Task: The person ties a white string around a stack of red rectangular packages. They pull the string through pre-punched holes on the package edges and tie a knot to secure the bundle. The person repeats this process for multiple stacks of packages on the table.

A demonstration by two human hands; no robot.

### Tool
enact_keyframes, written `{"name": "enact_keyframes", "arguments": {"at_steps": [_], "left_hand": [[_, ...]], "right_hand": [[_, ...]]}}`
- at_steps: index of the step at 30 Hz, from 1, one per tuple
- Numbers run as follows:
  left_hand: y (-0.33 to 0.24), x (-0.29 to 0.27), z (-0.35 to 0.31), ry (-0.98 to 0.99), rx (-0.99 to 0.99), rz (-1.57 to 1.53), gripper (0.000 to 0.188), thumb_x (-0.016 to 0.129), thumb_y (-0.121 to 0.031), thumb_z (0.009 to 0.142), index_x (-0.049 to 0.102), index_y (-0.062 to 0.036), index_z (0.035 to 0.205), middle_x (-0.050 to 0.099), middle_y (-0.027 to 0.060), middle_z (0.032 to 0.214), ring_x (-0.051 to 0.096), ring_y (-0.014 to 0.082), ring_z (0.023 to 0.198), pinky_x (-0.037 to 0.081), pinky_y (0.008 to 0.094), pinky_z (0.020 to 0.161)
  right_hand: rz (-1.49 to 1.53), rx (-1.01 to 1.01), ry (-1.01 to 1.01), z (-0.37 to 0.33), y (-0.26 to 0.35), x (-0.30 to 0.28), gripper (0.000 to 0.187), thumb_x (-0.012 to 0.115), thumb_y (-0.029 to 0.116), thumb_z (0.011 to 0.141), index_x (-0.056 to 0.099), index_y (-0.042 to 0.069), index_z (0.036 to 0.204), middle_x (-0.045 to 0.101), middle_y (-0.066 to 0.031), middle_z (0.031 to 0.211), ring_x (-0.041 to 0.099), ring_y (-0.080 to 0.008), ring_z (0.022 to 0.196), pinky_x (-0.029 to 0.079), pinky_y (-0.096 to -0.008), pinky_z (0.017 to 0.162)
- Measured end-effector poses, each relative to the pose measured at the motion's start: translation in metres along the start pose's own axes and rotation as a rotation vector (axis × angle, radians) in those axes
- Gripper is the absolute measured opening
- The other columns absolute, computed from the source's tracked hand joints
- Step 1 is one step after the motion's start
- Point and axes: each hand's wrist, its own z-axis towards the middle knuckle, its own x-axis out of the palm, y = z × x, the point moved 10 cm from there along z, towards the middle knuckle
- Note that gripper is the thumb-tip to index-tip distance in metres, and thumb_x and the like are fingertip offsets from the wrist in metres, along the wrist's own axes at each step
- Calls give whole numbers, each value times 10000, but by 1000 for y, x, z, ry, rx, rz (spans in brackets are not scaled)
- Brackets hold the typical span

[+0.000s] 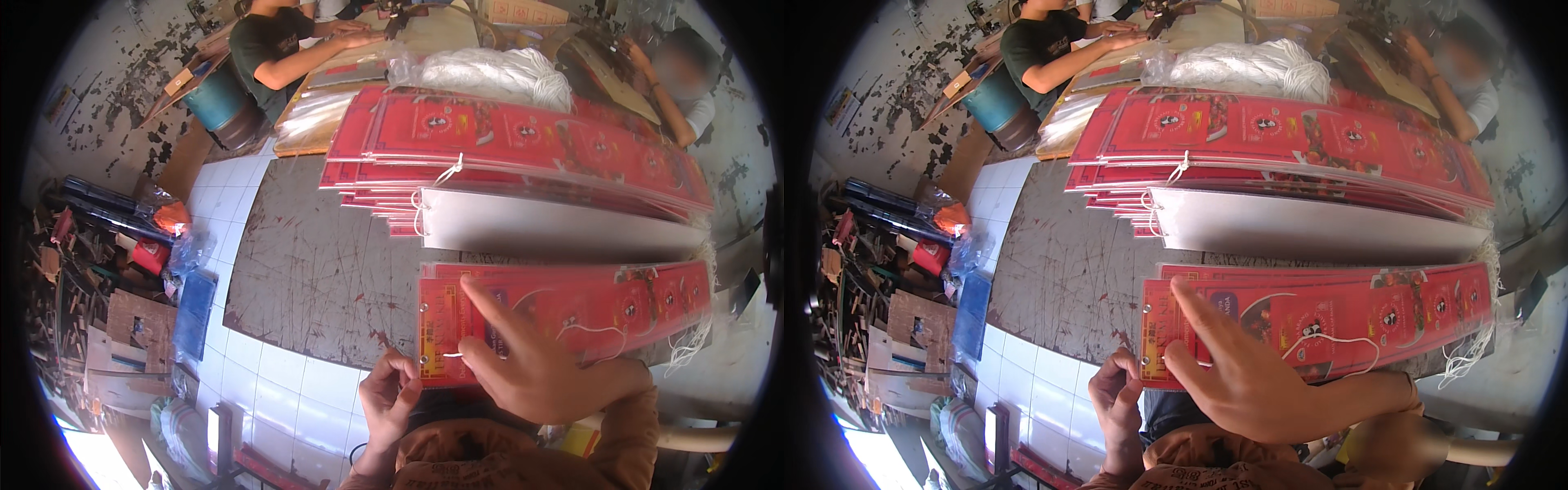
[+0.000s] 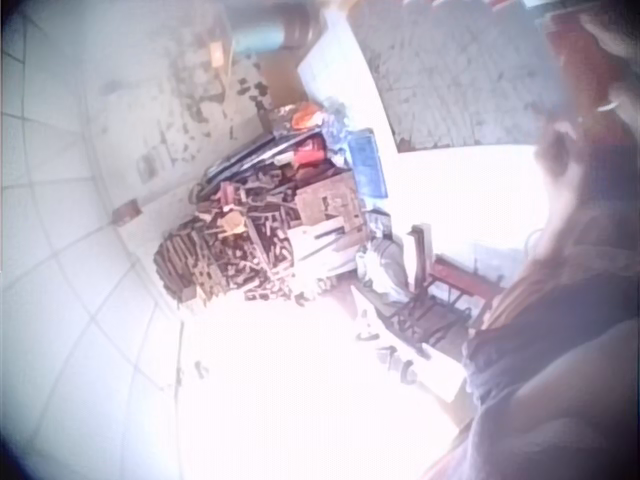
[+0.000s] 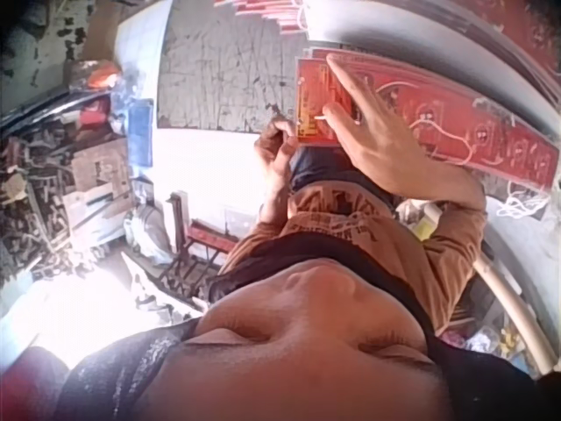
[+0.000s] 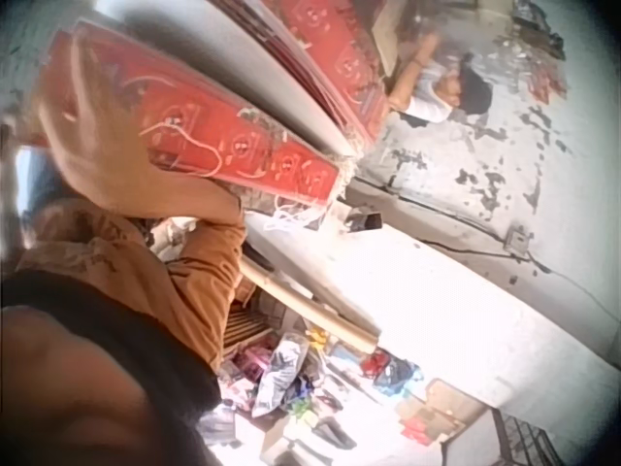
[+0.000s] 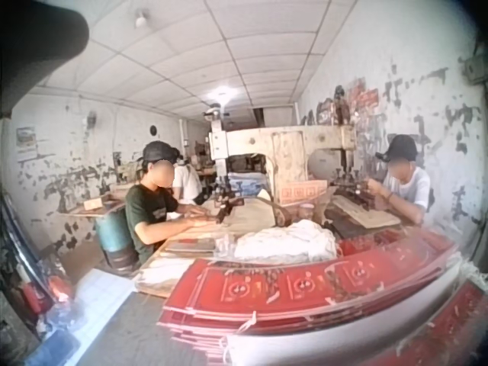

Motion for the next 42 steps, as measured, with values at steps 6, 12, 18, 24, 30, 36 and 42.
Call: {"name": "enact_keyframes", "arguments": {"at_steps": [6, 12, 18, 24, 30, 36, 42], "left_hand": [[10, 0, -10, 99, 6, -264, 105, 532, -112, 809, 508, -12, 784, 467, 20, 763, 407, 78, 688, 310, 202, 628], [28, -15, -10, 31, -93, -149, 162, 460, -41, 904, 544, 28, 1023, 588, 58, 927, 526, 88, 855, 407, 225, 804], [23, -8, -12, 87, -17, -167, 164, 503, 16, 866, 539, 34, 1025, 587, 57, 951, 539, 89, 867, 418, 230, 804], [20, -7, -11, 100, -19, -153, 172, 496, 30, 853, 537, 38, 1020, 577, 46, 952, 525, 80, 881, 407, 223, 805], [22, -8, -11, 63, -54, -144, 165, 502, 24, 850, 535, 27, 1012, 568, 37, 921, 510, 71, 841, 398, 211, 786], [24, -20, -7, -90, 3, -119, 52, 488, -60, 895, 490, -22, 930, 536, 30, 826, 524, 96, 828, 414, 226, 756], [32, -38, -3, -659, -110, -752, 92, 402, -96, 921, 462, -30, 940, 480, 63, 896, 512, 120, 693, 454, 209, 681]], "right_hand": [[-5, -16, 34, -8, 10, 18, 251, 621, 91, 725, 572, 16, 960, 461, -268, 1191, 591, -324, 938, 535, -373, 679], [-129, -102, 3, -4, 19, 18, 305, 639, 124, 653, 592, 39, 942, 508, -202, 1106, 598, -252, 850, 534, -322, 602], [-150, -126, -2, -4, 22, 22, 293, 644, 140, 680, 580, 46, 950, 510, -183, 1094, 588, -225, 794, 516, -300, 563], [-162, -138, -29, -2, 24, 20, 286, 646, 171, 703, 572, 52, 952, 506, -165, 1067, 570, -203, 744, 494, -278, 560], [-214, -173, -41, 0, 28, 24, 243, 631, 180, 709, 573, 59, 912, 499, -128, 1002, 549, -181, 742, 482, -266, 580], [-331, -114, 27, -2, 26, 32, 184, 614, 155, 712, 555, 53, 854, 491, -51, 826, 541, -144, 730, 466, -261, 565], [-317, 50, 296, -13, 5, 26, 126, 596, 122, 739, 499, 52, 779, 501, -18, 670, 569, -153, 619, 456, -297, 493]]}}
